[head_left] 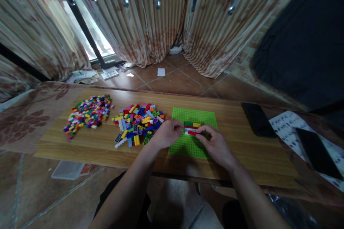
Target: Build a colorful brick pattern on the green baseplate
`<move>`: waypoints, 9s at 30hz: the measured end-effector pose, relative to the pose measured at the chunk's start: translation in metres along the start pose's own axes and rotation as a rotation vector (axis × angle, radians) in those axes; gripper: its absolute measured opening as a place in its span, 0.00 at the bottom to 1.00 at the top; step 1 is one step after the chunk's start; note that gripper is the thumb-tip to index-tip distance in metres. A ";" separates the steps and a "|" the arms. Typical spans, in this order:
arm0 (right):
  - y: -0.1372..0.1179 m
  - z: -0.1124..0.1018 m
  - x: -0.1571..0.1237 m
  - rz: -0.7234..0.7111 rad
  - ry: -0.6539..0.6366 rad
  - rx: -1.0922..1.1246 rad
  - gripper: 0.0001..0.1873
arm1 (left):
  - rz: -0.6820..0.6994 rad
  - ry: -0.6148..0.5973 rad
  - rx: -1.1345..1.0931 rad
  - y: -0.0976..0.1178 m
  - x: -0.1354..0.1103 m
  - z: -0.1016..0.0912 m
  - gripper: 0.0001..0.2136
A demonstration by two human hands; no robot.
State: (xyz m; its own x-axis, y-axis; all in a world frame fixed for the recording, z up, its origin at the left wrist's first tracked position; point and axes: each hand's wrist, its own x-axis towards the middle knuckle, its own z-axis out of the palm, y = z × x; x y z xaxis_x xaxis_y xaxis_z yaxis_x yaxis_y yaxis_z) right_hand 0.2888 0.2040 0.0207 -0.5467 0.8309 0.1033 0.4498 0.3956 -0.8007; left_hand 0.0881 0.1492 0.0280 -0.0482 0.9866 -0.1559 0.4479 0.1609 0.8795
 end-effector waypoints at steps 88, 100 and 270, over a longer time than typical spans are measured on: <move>0.005 0.006 0.012 0.193 0.137 -0.169 0.12 | -0.213 0.213 0.436 0.018 -0.001 0.017 0.07; 0.021 -0.024 0.014 0.154 0.373 -0.013 0.12 | 0.032 0.186 0.257 0.011 0.001 0.002 0.11; -0.097 0.101 0.038 -0.229 0.021 0.146 0.10 | 0.059 0.383 -0.701 -0.004 -0.047 -0.102 0.10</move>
State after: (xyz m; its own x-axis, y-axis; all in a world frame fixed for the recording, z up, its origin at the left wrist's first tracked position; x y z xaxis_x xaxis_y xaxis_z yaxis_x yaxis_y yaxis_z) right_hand 0.1532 0.1576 0.0428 -0.6075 0.7344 0.3028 0.2083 0.5151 -0.8314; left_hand -0.0025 0.1051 0.0778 -0.4018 0.9145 -0.0465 -0.1994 -0.0378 0.9792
